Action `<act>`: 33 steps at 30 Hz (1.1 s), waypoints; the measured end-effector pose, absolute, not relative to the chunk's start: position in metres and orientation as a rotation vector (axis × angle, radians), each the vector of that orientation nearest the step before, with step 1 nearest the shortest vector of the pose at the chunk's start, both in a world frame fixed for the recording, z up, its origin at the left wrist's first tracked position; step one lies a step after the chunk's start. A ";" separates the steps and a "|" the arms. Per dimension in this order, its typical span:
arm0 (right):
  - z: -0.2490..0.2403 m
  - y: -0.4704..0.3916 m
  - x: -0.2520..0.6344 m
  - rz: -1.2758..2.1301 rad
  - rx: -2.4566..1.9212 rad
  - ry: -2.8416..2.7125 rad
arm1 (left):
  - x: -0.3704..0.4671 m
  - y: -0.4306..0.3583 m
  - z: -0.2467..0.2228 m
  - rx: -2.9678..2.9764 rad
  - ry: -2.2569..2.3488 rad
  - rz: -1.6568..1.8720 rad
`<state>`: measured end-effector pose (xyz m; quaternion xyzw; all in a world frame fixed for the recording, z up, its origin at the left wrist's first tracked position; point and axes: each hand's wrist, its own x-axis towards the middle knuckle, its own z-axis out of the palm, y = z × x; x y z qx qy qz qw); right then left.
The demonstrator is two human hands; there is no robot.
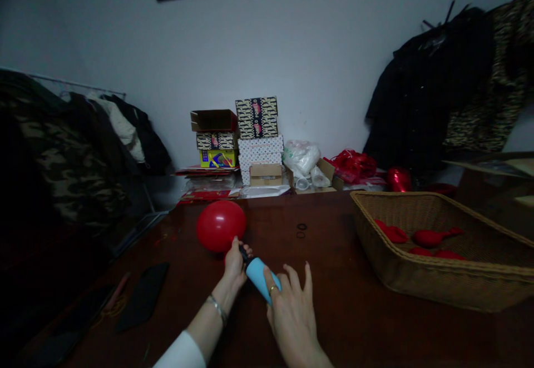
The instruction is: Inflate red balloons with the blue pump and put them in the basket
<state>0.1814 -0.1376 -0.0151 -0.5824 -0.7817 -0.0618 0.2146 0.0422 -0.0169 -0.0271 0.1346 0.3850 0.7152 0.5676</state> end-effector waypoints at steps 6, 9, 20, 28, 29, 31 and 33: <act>-0.014 -0.140 0.179 -0.163 -1.606 -2.184 | 0.037 -0.014 -0.027 0.321 0.951 1.667; -0.012 -0.141 0.177 -0.149 -1.597 -2.196 | 0.034 -0.012 -0.027 0.309 0.961 1.676; 0.005 -0.147 0.197 -0.015 -1.502 -2.240 | -0.008 0.013 -0.008 0.269 0.956 1.763; 0.009 -0.149 0.201 -0.032 -1.441 -2.220 | -0.029 0.020 0.006 0.249 0.866 1.795; 0.008 -0.149 0.200 -0.048 -1.451 -2.219 | -0.029 0.019 0.005 0.252 0.856 1.797; 0.006 -0.148 0.197 -0.080 -1.480 -2.222 | -0.028 0.018 0.002 0.255 0.855 1.801; 0.004 -0.147 0.193 -0.113 -1.506 -2.225 | -0.025 0.017 -0.004 0.264 0.863 1.800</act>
